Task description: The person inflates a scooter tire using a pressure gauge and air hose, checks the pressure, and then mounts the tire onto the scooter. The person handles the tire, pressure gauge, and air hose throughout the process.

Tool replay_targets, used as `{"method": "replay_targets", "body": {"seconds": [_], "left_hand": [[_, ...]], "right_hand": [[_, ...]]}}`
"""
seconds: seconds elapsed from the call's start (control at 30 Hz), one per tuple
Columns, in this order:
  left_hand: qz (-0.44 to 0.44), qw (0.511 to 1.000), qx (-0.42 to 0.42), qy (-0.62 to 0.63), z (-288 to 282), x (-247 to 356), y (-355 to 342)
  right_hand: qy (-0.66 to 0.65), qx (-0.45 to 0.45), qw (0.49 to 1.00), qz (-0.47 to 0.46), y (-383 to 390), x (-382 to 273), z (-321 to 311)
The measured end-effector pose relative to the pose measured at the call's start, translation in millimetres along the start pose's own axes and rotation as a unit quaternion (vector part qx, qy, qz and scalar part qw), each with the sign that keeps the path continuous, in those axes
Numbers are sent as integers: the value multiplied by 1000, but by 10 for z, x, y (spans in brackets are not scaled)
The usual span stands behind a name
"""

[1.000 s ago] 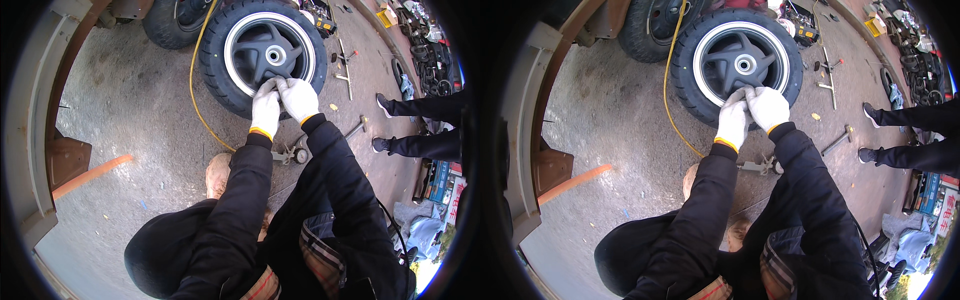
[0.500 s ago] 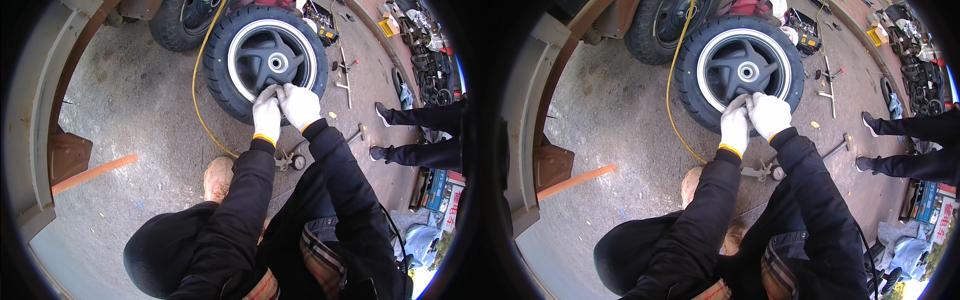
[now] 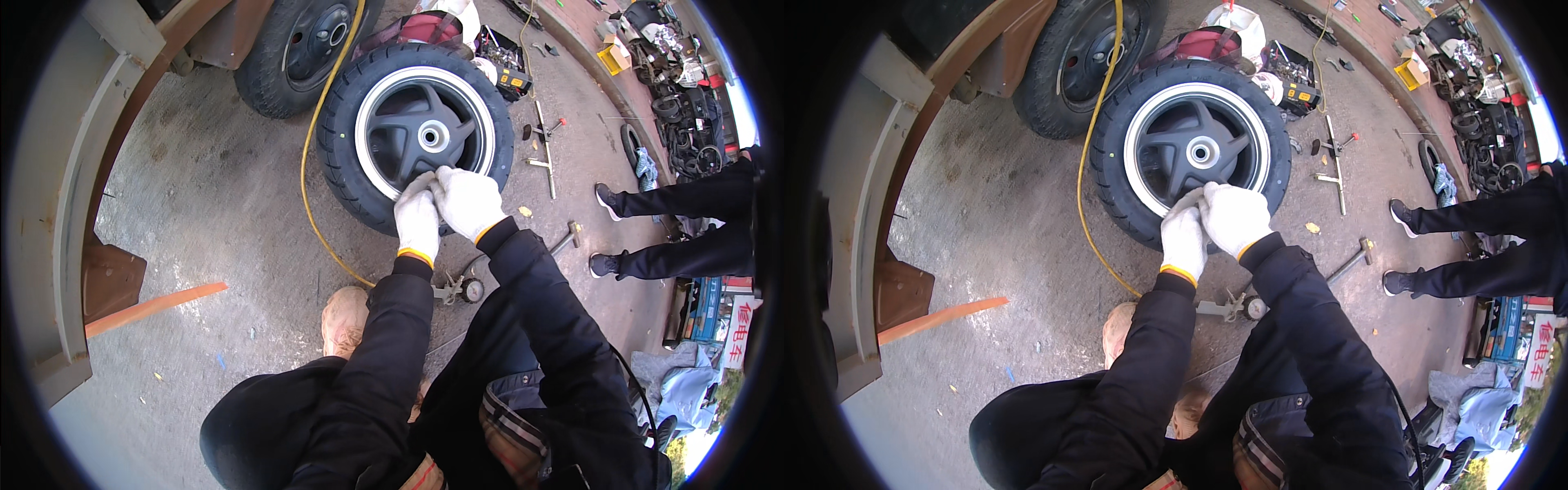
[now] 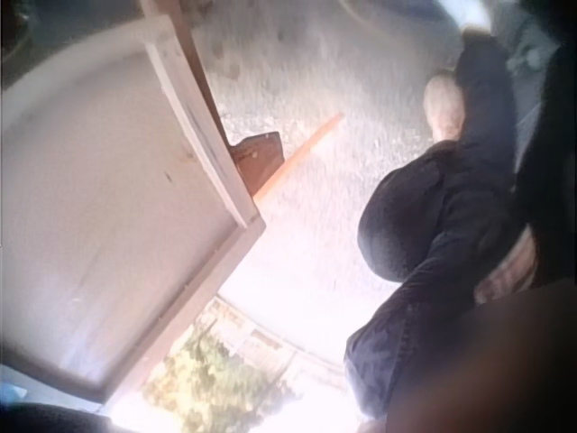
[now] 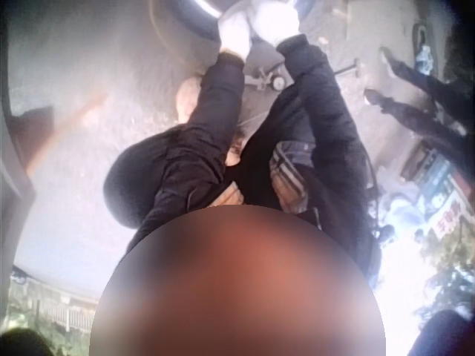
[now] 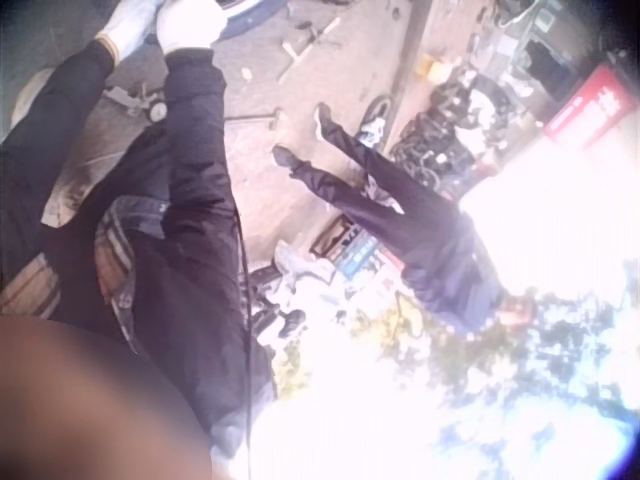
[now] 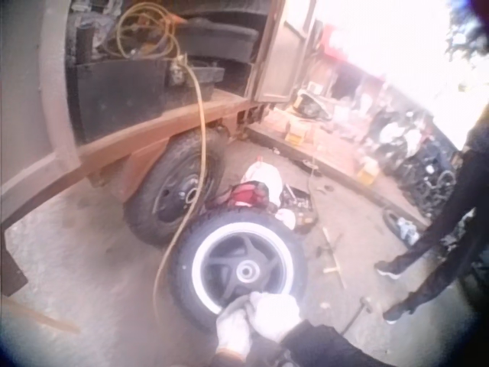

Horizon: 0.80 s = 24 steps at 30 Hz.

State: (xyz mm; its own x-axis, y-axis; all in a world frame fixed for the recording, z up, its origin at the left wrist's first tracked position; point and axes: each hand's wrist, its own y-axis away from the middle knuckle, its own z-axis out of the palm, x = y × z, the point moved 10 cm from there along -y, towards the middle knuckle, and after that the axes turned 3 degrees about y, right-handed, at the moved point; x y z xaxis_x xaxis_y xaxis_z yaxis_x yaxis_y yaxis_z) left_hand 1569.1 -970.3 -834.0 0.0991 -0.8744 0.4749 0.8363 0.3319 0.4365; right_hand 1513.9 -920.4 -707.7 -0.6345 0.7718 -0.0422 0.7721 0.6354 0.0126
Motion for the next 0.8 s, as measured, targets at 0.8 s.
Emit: {"method": "replay_targets", "body": {"seconds": [0.8], "left_hand": [[-20, 998, 14, 54, 33, 19, 33]], "right_hand": [[-12, 25, 1000, 6, -18, -18, -40]]}}
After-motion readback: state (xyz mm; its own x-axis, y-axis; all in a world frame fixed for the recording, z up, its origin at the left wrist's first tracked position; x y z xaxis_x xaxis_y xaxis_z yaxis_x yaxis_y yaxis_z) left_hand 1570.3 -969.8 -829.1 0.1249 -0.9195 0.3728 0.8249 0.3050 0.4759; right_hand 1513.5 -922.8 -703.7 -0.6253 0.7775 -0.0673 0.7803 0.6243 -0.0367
